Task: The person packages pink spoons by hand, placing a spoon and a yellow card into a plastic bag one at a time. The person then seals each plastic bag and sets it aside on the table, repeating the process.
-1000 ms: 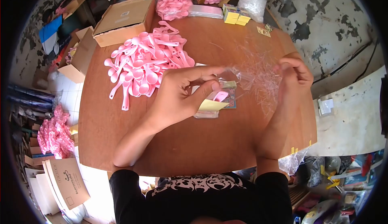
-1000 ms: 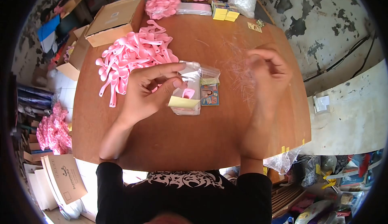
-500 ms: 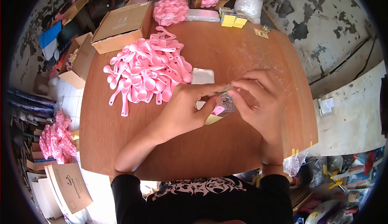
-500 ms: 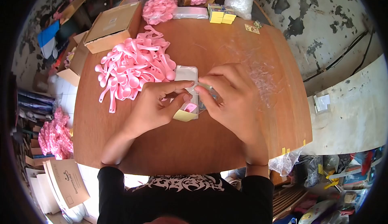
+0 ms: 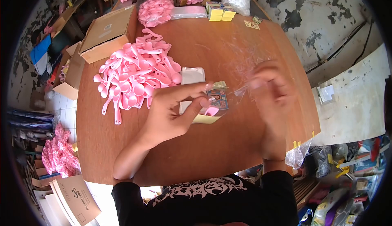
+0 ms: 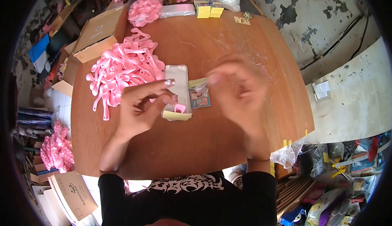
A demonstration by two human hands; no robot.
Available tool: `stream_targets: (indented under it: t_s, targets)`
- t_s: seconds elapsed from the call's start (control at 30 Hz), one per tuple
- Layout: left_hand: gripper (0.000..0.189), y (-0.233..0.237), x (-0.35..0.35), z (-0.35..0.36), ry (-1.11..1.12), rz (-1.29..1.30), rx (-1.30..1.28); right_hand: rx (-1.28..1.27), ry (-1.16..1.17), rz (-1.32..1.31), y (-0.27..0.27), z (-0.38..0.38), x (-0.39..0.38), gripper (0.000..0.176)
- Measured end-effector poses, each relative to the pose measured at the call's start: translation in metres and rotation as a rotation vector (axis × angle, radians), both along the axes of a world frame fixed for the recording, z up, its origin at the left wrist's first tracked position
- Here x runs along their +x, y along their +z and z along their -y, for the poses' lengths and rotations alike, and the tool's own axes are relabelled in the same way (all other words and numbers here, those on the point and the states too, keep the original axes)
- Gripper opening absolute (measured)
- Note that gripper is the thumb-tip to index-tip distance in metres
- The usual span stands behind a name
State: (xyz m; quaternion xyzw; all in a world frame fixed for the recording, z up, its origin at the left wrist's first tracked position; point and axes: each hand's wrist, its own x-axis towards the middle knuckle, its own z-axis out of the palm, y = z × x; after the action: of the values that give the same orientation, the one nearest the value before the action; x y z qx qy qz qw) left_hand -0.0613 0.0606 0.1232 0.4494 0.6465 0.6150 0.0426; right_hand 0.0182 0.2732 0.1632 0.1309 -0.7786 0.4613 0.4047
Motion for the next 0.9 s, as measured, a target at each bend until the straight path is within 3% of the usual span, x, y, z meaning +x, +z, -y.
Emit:
stream_targets:
  t_s: [0.07,0.13,0.2,0.23,0.37,0.4,0.47,0.53,0.6,0.67,0.8,0.9]
  targets:
    - [0.030,0.000,-0.001,0.001,0.003,0.088,0.304,-0.441,0.277,0.002,0.005,-0.033,-0.002,0.014]
    - [0.029,0.004,-0.002,0.006,0.023,0.101,0.284,-0.668,0.790,0.034,-0.006,-0.087,-0.024,0.017]
    - [0.030,0.006,-0.001,0.005,0.139,0.048,0.258,-0.536,0.446,0.473,-0.053,-0.160,-0.049,0.018]
    - [0.030,0.004,-0.003,0.004,0.149,0.065,0.241,-0.539,0.440,0.476,-0.081,-0.173,-0.045,0.018]
    - [0.029,0.004,-0.006,0.002,0.242,-0.007,0.123,0.331,-0.762,0.307,-0.147,-0.203,-0.068,0.019]
    - [0.029,0.003,-0.007,0.001,0.251,-0.002,0.118,0.331,-0.751,0.313,-0.136,-0.188,-0.067,0.019]
    - [0.029,-0.002,-0.012,-0.004,0.236,0.062,0.101,0.077,-0.632,0.335,-0.086,-0.132,-0.054,0.019]
    - [0.029,-0.007,-0.014,-0.006,0.230,0.064,0.106,-0.095,-0.269,0.415,-0.067,-0.102,-0.045,0.024]
    - [0.029,-0.009,-0.015,-0.006,0.217,0.139,0.108,-0.047,0.118,0.440,-0.045,-0.062,-0.031,0.027]
    - [0.030,-0.010,-0.015,-0.007,0.198,0.177,0.125,0.224,0.276,0.382,-0.032,-0.035,-0.029,0.029]
    - [0.032,-0.005,-0.015,-0.005,0.123,0.276,0.207,0.203,0.315,0.400,-0.030,0.004,-0.027,0.023]
    - [0.033,-0.003,-0.019,-0.002,0.059,0.319,0.298,0.022,0.347,0.402,-0.033,0.012,-0.030,0.016]
